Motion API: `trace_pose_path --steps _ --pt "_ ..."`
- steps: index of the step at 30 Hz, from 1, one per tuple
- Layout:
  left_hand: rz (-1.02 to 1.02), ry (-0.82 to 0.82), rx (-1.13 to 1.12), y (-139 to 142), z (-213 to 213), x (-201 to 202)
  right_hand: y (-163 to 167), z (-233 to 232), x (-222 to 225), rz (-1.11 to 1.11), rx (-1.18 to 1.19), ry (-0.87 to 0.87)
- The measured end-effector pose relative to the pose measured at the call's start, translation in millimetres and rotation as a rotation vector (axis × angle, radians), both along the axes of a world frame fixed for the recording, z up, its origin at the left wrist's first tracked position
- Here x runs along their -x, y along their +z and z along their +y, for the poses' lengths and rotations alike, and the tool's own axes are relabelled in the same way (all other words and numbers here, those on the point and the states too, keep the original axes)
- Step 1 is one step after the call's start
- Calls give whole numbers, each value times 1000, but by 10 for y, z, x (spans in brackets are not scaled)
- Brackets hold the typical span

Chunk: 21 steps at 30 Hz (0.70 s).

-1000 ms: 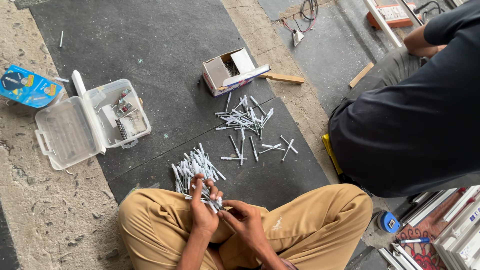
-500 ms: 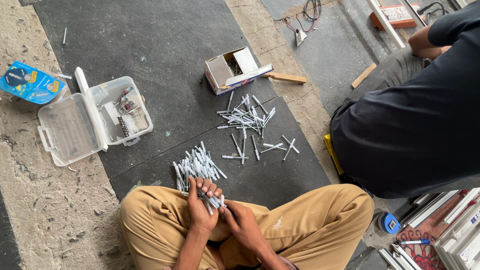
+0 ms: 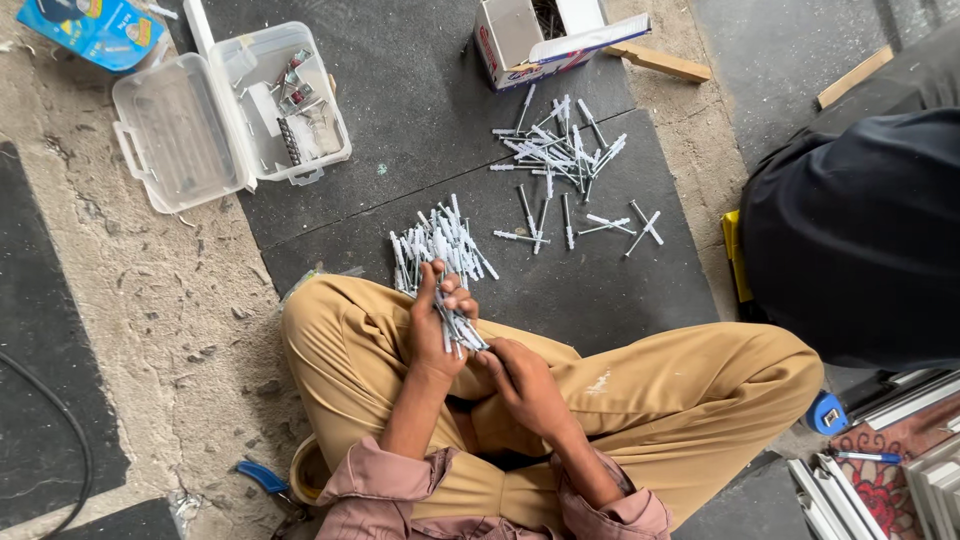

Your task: The person sits on the floor and inserts screws into white plastic wall anchors one at a time, gathering the paired anchors and screws into a bundle in one hand while picking additional pieces from piles on the floor. The bundled assemblies are placed back onto the floor mat.

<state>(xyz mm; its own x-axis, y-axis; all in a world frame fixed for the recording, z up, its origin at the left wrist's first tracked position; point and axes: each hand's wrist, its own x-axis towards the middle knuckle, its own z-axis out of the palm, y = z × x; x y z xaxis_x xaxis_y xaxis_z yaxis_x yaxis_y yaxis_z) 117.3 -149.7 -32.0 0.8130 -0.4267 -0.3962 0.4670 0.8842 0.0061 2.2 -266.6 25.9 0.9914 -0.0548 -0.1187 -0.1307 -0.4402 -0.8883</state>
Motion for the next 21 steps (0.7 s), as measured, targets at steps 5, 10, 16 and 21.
trace_pose_path --steps 5,10,16,21 --pt "75 61 -20 19 58 -99 111 -35 74 128 11 -56" --pt "50 -20 103 14 35 -7 -27 12 252 -17 16 -241" --pt "118 -86 0 60 -52 116 86 -21 298 12 11 -161" --pt "-44 -66 -54 13 -98 115 173 -100 213 165 -278 -178"
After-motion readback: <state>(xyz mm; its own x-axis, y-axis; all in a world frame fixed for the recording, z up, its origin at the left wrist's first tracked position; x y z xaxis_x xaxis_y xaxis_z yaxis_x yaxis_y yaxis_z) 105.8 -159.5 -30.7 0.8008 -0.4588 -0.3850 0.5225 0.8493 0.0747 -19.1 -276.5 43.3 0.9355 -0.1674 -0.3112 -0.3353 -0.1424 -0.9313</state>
